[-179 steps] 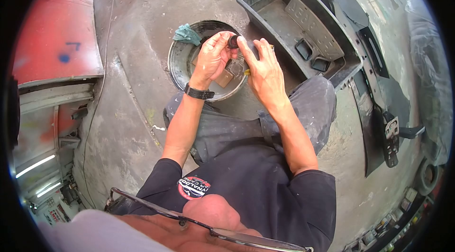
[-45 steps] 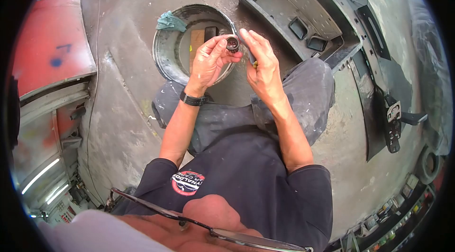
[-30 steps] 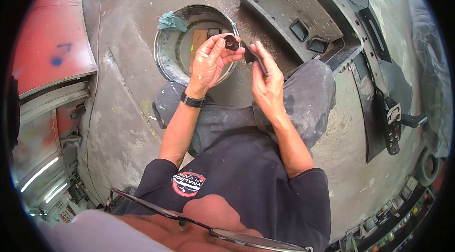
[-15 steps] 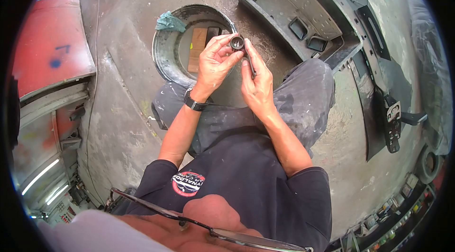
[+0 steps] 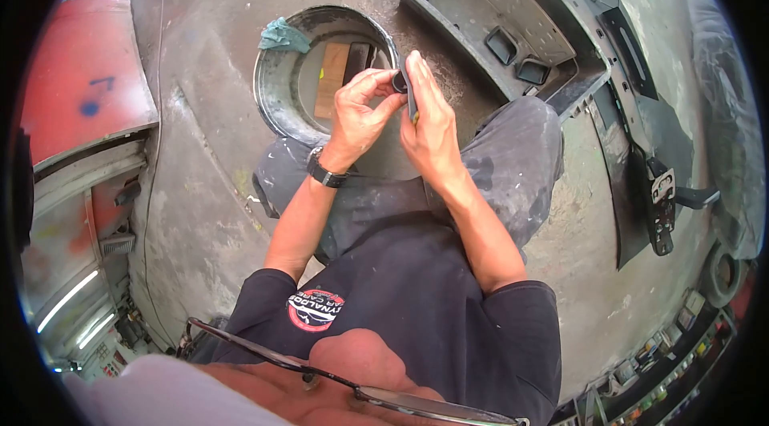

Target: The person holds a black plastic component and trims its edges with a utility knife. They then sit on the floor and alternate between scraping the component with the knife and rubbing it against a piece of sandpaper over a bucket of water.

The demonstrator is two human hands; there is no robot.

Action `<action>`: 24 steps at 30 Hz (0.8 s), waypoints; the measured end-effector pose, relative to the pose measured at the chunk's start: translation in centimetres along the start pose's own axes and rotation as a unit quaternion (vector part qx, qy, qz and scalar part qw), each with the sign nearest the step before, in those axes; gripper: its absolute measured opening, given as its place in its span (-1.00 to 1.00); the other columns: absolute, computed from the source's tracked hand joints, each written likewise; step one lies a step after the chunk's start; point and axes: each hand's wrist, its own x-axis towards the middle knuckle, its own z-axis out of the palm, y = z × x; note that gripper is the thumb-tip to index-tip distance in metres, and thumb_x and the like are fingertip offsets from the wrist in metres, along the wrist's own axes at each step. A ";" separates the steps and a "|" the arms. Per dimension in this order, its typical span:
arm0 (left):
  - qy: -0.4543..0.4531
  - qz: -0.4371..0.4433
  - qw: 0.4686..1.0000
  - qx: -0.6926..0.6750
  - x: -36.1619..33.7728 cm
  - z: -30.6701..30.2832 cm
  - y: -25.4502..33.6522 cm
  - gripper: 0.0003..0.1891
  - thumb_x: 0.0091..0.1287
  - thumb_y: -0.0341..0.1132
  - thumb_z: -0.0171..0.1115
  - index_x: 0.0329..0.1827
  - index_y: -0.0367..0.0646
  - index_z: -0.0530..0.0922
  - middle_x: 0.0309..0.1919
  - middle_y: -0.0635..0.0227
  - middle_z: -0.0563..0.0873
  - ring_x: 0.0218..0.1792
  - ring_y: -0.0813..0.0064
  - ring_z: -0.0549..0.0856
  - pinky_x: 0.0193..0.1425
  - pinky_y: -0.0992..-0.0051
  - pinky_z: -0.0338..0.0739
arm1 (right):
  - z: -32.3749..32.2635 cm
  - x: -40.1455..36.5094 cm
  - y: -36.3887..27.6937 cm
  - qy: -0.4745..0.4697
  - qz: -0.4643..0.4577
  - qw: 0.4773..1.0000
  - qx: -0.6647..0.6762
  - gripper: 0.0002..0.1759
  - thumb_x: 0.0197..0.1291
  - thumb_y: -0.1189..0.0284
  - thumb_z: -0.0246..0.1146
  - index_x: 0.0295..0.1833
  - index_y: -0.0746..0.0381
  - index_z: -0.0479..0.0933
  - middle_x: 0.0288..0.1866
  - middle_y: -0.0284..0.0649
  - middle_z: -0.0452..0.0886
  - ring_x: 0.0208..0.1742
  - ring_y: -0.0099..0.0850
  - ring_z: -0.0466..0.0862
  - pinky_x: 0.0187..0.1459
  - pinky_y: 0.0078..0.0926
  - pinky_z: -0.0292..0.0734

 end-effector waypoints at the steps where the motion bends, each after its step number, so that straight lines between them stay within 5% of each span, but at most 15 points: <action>1: 0.006 0.001 1.000 -0.001 -0.2 0.0 -0.3 -0.63 0.21 -0.56 0.47 0.11 -0.29 0.67 -0.13 0.32 0.73 -0.22 0.60 0.74 -0.08 0.57 0.67 | -0.1 0.4 0.4 -0.009 -0.005 1.000 0.011 -0.15 -0.06 0.91 0.08 0.49 0.40 0.30 0.47 0.21 0.36 0.53 0.07 0.35 0.52 -0.16 0.27; 5: 0.047 -0.048 0.995 -0.076 0.3 -0.3 -0.5 -0.64 0.23 -0.60 0.41 0.11 -0.32 0.66 -0.10 0.27 0.73 -0.20 0.55 0.76 -0.05 0.56 0.68 | 0.1 -1.4 -1.4 -0.013 -0.018 0.999 -0.041 -0.12 -0.06 0.91 0.02 0.52 0.36 0.28 0.53 0.13 0.33 0.55 -0.01 0.33 0.53 -0.23 0.25; 9: -0.012 -0.003 0.999 0.049 -0.4 0.0 -0.2 -0.68 0.28 -0.63 0.34 0.12 -0.33 0.66 -0.04 0.34 0.71 -0.15 0.58 0.75 -0.01 0.58 0.69 | -0.3 0.4 1.5 -0.041 -0.009 0.999 -0.004 -0.07 -0.11 0.92 0.00 0.54 0.36 0.23 0.54 0.16 0.29 0.57 0.01 0.28 0.56 -0.20 0.21; 13: 0.060 -0.039 0.995 -0.065 0.4 -0.4 -1.3 -0.64 0.15 -0.56 0.48 0.04 -0.30 0.69 -0.18 0.27 0.74 -0.29 0.53 0.76 -0.12 0.55 0.69 | -0.3 -1.1 -1.0 -0.062 -0.026 0.996 -0.054 -0.01 -0.15 0.92 -0.01 0.57 0.35 0.17 0.56 0.17 0.25 0.58 0.00 0.27 0.56 -0.19 0.20; 16: 0.028 -0.016 0.999 -0.005 0.4 -0.2 -1.0 -0.65 0.16 -0.56 0.47 0.05 -0.28 0.69 -0.20 0.29 0.74 -0.28 0.54 0.76 -0.12 0.55 0.69 | -0.5 -0.5 -0.1 -0.057 -0.009 0.997 -0.056 0.01 -0.17 0.93 -0.02 0.58 0.34 0.15 0.55 0.17 0.25 0.57 0.03 0.28 0.57 -0.20 0.19; 17: -0.013 -0.030 0.999 -0.008 0.2 -0.3 -0.5 -0.66 0.27 -0.59 0.40 0.12 -0.31 0.67 -0.09 0.35 0.70 -0.15 0.60 0.72 -0.01 0.58 0.66 | -0.6 0.2 0.6 -0.065 -0.002 0.996 -0.054 0.03 -0.17 0.92 -0.02 0.59 0.33 0.12 0.57 0.15 0.23 0.58 0.02 0.26 0.56 -0.14 0.19; 24: 0.008 -0.034 0.999 0.003 0.1 -0.5 -0.7 -0.66 0.25 -0.60 0.38 0.10 -0.30 0.68 -0.13 0.35 0.71 -0.19 0.61 0.72 -0.02 0.59 0.66 | -0.6 -0.6 -0.6 -0.082 0.008 0.990 -0.113 0.02 -0.13 0.90 0.00 0.61 0.28 0.10 0.61 0.10 0.17 0.61 0.00 0.20 0.55 0.02 0.16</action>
